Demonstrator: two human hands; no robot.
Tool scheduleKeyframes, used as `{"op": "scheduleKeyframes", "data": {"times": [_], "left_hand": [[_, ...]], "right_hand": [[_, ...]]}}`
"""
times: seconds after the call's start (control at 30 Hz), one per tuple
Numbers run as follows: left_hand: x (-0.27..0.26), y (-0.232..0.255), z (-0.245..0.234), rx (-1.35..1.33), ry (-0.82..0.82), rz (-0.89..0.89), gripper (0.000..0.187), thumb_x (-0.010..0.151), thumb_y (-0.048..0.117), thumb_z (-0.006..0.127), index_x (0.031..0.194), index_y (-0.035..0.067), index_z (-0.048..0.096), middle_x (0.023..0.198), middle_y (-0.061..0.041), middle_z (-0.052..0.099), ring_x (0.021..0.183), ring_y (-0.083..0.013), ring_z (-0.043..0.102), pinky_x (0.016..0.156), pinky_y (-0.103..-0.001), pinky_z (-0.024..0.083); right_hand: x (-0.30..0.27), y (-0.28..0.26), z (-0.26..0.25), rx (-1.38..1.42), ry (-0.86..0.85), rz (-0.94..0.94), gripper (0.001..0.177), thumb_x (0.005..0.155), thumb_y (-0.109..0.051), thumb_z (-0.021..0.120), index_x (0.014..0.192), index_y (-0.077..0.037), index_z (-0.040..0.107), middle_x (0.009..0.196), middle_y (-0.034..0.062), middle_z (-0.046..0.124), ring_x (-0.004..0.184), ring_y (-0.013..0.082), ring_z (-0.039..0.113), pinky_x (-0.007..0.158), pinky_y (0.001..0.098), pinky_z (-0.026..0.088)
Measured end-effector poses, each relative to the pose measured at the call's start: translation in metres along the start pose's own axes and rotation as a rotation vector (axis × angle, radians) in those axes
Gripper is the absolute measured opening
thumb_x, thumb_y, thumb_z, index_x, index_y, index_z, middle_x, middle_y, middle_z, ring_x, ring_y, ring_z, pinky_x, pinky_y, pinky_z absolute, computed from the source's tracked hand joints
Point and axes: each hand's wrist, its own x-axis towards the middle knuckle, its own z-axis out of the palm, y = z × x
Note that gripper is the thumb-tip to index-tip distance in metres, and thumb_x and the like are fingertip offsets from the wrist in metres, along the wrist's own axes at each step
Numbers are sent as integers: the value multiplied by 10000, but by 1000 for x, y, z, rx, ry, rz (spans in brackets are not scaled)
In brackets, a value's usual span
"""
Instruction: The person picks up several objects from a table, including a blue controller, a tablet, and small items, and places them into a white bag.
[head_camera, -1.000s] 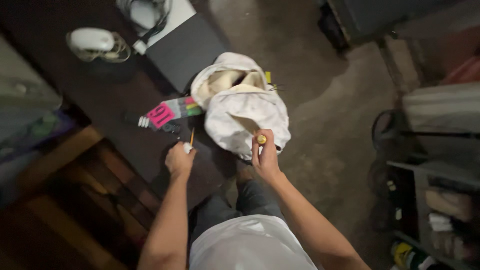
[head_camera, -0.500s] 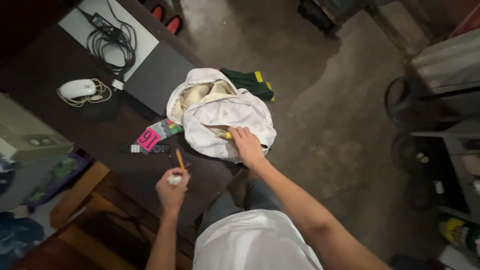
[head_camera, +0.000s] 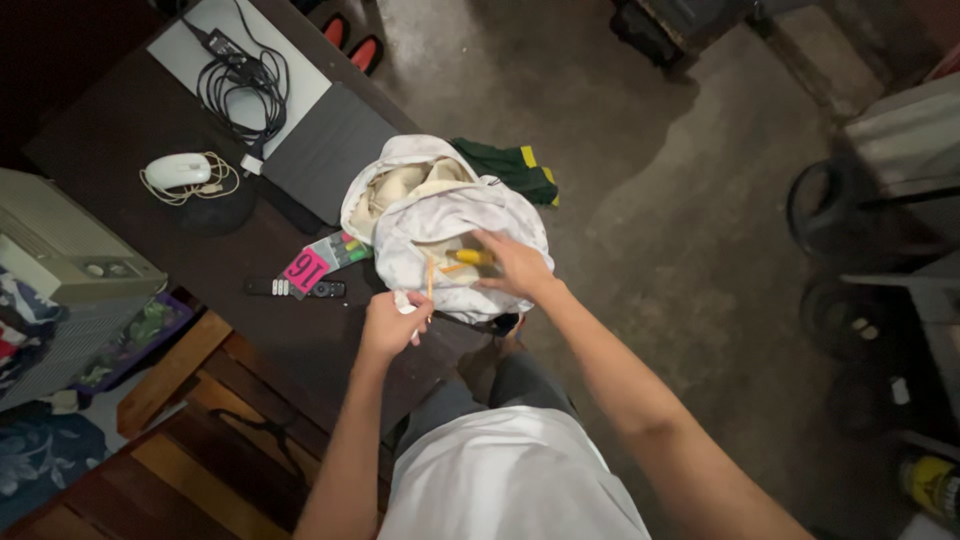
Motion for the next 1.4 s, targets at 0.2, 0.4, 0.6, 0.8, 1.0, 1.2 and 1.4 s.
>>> {"op": "scheduleKeyframes", "data": {"times": [0.2, 0.4, 0.6, 0.8, 1.0, 1.2, 1.4], "left_hand": [[16, -2, 28, -56, -153, -212, 146, 830, 185, 759, 842, 46, 717, 637, -57, 666, 440, -133, 584, 385, -272, 383], [37, -9, 79, -183, -187, -165, 172, 843, 218, 750, 824, 59, 687, 675, -35, 696, 503, -108, 648, 408, -282, 484], [77, -15, 140, 188, -151, -8, 246, 914, 240, 719, 882, -4, 730, 684, -100, 708, 528, -203, 680, 452, -290, 518], [115, -31, 200, -213, -171, -98, 469, 777, 53, 706, 1237, 42, 614, 986, -133, 701, 771, -246, 672, 632, -419, 551], [133, -70, 208, 13, -18, 157, 563, 720, -11, 747, 1260, 36, 594, 1085, -126, 725, 960, -222, 700, 831, -362, 549], [106, -19, 192, 57, -48, -173, 408, 774, 99, 755, 1167, 53, 656, 954, -105, 744, 704, -235, 726, 592, -399, 598], [98, -19, 172, 421, -229, -223, 378, 977, 389, 574, 1027, 55, 745, 889, -140, 796, 762, -262, 798, 642, -402, 593]], "right_hand": [[-11, 5, 6, 11, -22, 213, 776, 906, -288, 712, 1571, -222, 316, 1291, 147, 634, 1041, 380, 658, 863, 477, 538], [-24, 18, -17, 35, 203, 250, 834, 844, -105, 637, 1592, -214, 285, 1217, 244, 663, 985, 481, 646, 828, 551, 516], [-42, 21, -56, -86, 107, 221, 882, 848, -192, 724, 1591, -175, 249, 781, 232, 691, 752, 473, 654, 677, 565, 512], [-54, 35, -58, -153, 153, 243, 860, 870, -213, 720, 1588, -102, 260, 721, 199, 683, 672, 438, 657, 626, 536, 518], [-57, 40, -56, -117, 200, 246, 800, 899, -211, 699, 1582, -121, 292, 758, 166, 689, 708, 404, 668, 640, 512, 519], [-57, 36, -60, -62, 196, 308, 789, 902, -240, 714, 1575, -140, 314, 849, 170, 680, 776, 394, 658, 686, 497, 521], [-61, 35, -61, -6, 181, 267, 771, 910, -247, 703, 1573, -146, 322, 797, 171, 684, 740, 404, 659, 661, 507, 512]]}}
